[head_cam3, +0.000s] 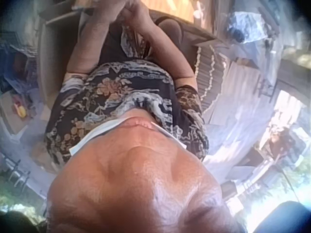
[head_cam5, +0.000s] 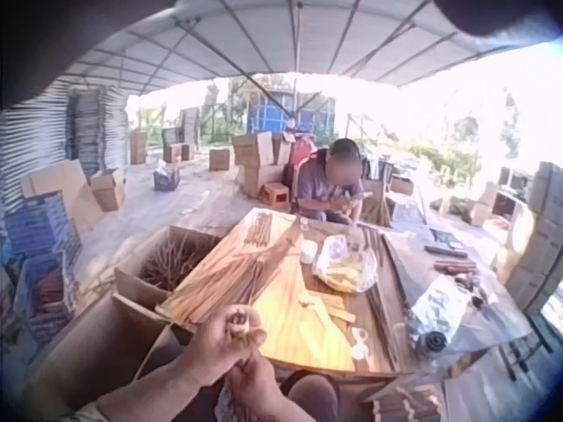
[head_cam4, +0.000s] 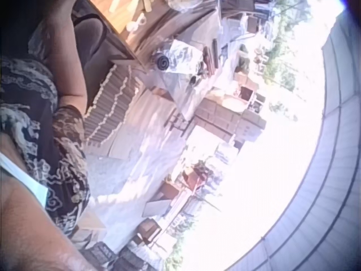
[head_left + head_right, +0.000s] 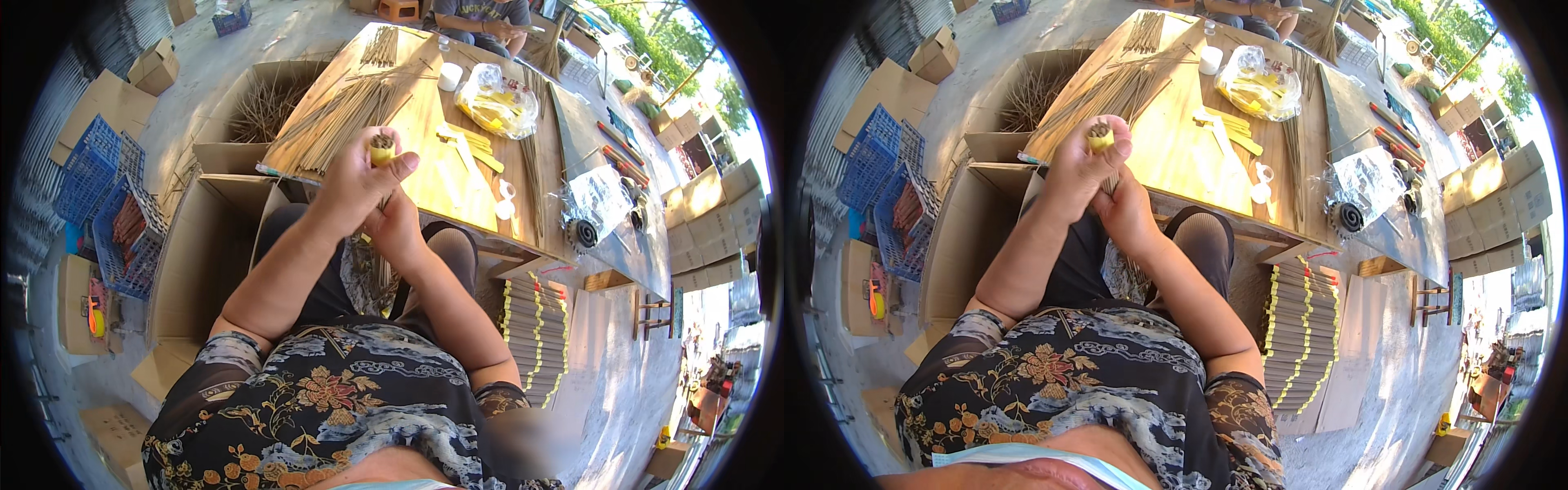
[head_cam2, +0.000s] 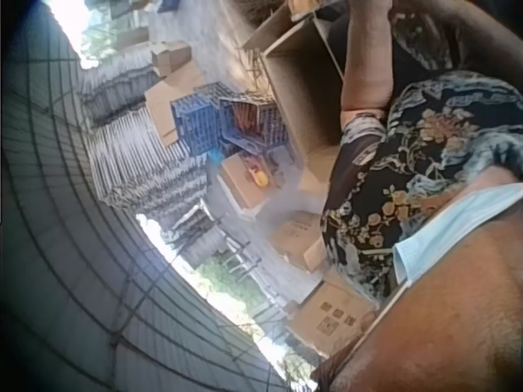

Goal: The person gathers thin wooden sticks, aligns them into bundles, and secures each bundle with yellow tape. They repeatedly pick up sticks, arrange them, and wrap tape around the middle to hold them together.

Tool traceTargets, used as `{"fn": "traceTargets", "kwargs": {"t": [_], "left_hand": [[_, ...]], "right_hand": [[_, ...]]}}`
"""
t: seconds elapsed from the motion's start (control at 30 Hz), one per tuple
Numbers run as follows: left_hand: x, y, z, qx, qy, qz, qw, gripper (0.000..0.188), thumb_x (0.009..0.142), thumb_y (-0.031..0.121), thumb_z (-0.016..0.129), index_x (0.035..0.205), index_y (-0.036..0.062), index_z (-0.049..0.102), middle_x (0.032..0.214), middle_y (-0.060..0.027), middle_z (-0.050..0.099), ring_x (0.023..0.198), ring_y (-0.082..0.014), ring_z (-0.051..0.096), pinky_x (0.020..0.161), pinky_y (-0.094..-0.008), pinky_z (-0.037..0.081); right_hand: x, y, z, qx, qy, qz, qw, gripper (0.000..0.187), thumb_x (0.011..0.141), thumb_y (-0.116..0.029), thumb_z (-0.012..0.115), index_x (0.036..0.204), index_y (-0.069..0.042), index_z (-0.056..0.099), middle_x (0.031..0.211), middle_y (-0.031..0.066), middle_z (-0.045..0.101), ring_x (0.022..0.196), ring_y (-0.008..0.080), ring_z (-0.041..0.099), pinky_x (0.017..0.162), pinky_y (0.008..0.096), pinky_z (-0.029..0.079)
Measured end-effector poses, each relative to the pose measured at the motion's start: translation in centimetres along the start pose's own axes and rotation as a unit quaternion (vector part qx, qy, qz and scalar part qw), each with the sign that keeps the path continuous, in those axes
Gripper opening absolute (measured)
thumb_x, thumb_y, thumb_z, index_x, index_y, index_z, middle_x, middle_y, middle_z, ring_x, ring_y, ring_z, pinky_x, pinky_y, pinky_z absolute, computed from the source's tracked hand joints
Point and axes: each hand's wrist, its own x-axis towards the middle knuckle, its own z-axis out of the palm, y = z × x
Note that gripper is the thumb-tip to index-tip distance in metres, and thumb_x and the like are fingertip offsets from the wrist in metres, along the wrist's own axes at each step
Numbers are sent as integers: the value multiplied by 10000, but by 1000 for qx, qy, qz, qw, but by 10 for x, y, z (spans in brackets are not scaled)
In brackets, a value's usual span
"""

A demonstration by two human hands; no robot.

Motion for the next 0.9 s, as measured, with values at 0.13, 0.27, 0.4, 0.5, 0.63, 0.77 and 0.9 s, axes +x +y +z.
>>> {"fn": "traceTargets", "kwargs": {"t": [0.13, 0.27, 0.4, 0.5, 0.63, 0.77, 0.9], "left_hand": [[6, 11, -18, -251, -116, -81, 957, 302, 819, 331, 607, 808, 32, 567, 802, -88, 593, 705, -174, 589, 675, -294, 490], [13, 16, -29, -279, -23, -106, 954, 267, 829, 302, 600, 729, 60, 549, 689, -70, 579, 589, -164, 580, 591, -287, 491], [18, 19, -33, -252, 90, -106, 958, 253, 828, 293, 602, 709, 76, 551, 666, -59, 584, 579, -177, 589, 596, -306, 502], [17, 18, -36, -261, 75, -118, 955, 243, 826, 291, 602, 727, 74, 559, 690, -67, 594, 618, -186, 600, 625, -322, 510], [20, 17, -40, -290, -10, -145, 946, 243, 837, 297, 583, 756, 68, 560, 725, -76, 599, 689, -189, 606, 665, -326, 508], [21, 19, -40, -311, -29, -148, 939, 282, 844, 329, 569, 704, 88, 520, 647, -35, 541, 597, -158, 555, 606, -297, 478], [19, 18, -41, -368, -85, -134, 916, 356, 853, 375, 545, 631, 119, 437, 559, 16, 443, 482, -107, 460, 506, -259, 404]], "right_hand": [[11, -26, -21, 92, -234, 235, 939, 214, 806, -132, 587, 952, -6, 494, 869, 30, 563, 696, 87, 550, 646, 218, 445], [10, -32, -27, 57, -177, 135, 973, 493, 748, -223, 691, 1105, 18, 452, 931, 110, 562, 820, 158, 547, 737, 277, 435], [-1, -15, -28, -68, -154, 154, 974, 618, 726, -278, 712, 1181, 0, 399, 947, 158, 556, 806, 236, 564, 752, 326, 433], [-1, -26, -19, -56, -182, 227, 955, 390, 780, -222, 660, 1033, -4, 458, 758, 75, 540, 681, 160, 533, 627, 289, 429], [-8, -17, -19, 77, -204, 257, 941, 175, 838, -159, 588, 865, -32, 470, 652, -2, 461, 550, 61, 452, 488, 221, 385], [-8, -23, -20, 100, -204, 286, 931, 223, 837, -228, 606, 827, -50, 474, 598, -30, 440, 473, 38, 405, 420, 194, 344], [-10, -29, -17, 131, -214, 296, 922, 280, 832, -293, 613, 790, -57, 469, 537, -55, 413, 414, 30, 371, 376, 183, 307]]}}
